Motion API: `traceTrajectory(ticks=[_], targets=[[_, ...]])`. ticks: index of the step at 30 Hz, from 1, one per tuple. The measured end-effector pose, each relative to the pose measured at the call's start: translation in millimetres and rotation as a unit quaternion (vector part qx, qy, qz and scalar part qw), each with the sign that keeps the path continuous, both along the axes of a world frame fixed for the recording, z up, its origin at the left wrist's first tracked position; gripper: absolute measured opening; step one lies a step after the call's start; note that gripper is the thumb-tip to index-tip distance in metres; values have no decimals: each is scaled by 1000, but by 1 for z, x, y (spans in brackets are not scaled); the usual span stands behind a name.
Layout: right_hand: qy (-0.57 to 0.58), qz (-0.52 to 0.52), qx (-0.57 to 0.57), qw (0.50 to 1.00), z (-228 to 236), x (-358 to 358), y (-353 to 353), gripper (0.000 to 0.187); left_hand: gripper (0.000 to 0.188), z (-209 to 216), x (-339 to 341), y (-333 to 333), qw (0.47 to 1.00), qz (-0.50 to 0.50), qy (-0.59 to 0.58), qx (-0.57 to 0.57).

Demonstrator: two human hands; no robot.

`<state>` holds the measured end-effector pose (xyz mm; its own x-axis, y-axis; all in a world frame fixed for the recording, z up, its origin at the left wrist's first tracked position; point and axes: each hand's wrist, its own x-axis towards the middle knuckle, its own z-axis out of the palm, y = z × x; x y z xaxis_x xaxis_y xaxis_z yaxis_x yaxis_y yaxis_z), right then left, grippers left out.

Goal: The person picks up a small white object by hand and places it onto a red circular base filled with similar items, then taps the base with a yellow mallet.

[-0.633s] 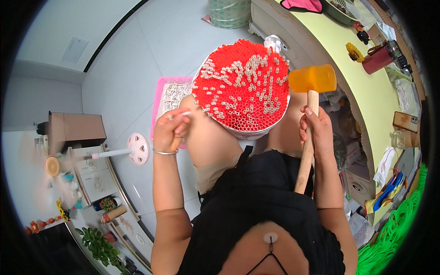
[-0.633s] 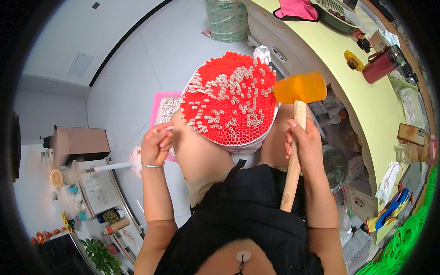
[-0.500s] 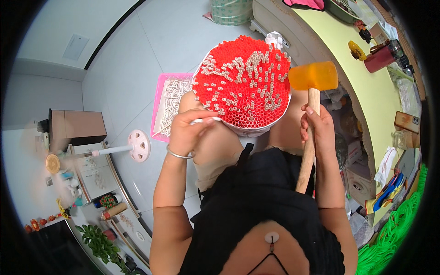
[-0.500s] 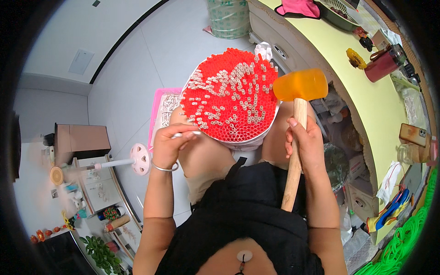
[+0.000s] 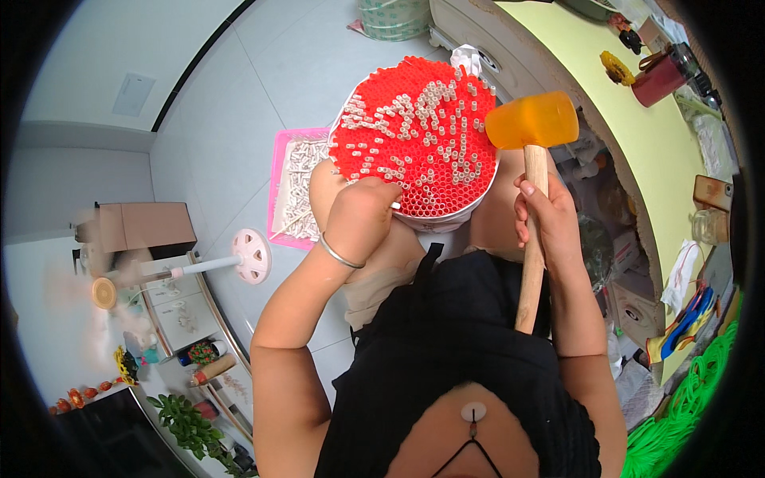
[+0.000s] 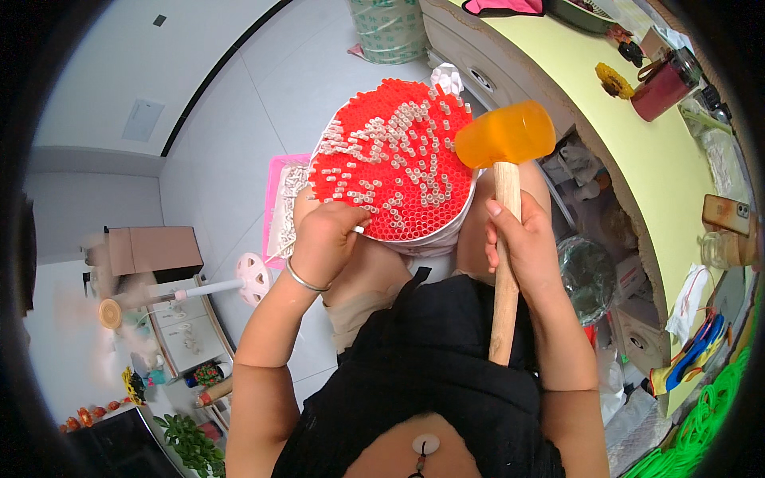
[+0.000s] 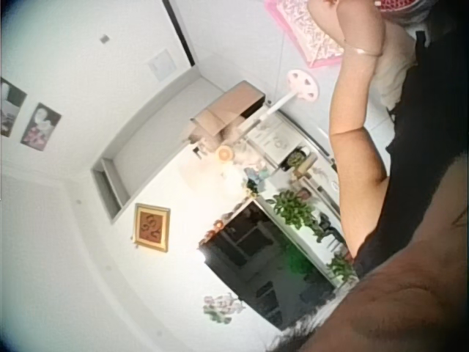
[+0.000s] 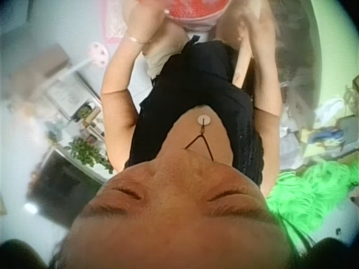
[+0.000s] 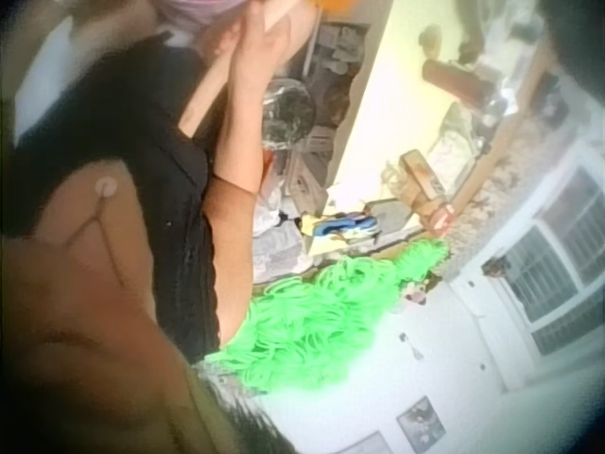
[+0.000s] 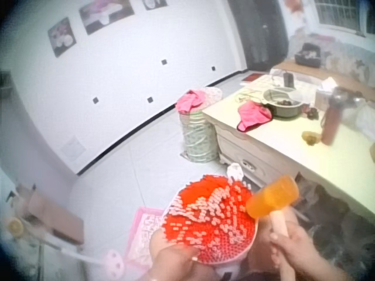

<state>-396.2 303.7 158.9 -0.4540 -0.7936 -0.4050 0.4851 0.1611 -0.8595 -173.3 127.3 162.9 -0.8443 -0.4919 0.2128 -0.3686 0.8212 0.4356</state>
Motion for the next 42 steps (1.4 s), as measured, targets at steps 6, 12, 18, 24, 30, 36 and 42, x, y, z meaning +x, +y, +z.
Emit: traceTrajectory(ticks=[6, 12, 18, 24, 30, 36, 42], targets=[[3, 13, -7, 1000, -2, 0, 3, 20, 7, 5, -11, -1, 989, -73, -94, -83], [38, 65, -21, 997, 12, 6, -1, 23, 7, 5, -7, -5, 993, -71, -76, -64], [78, 203, -22, 976, 39, 9, -15, 32, 8, 11, 20, -5, 888, 148, 131, 415], [236, 381, 29, 894, 75, 27, -16, 41, 18, -22, 68, -15, 576, 104, 292, 756], [436, 347, -19, 830, 41, 49, -19, 35, 25, -27, 80, -4, 558, 116, 308, 762], [372, 307, 23, 876, 64, 58, -26, 34, 19, -20, 76, 0, 738, 205, 250, 592], [464, 308, -42, 829, 16, 63, -14, 36, 12, -12, 55, -4, 843, 189, 216, 455]])
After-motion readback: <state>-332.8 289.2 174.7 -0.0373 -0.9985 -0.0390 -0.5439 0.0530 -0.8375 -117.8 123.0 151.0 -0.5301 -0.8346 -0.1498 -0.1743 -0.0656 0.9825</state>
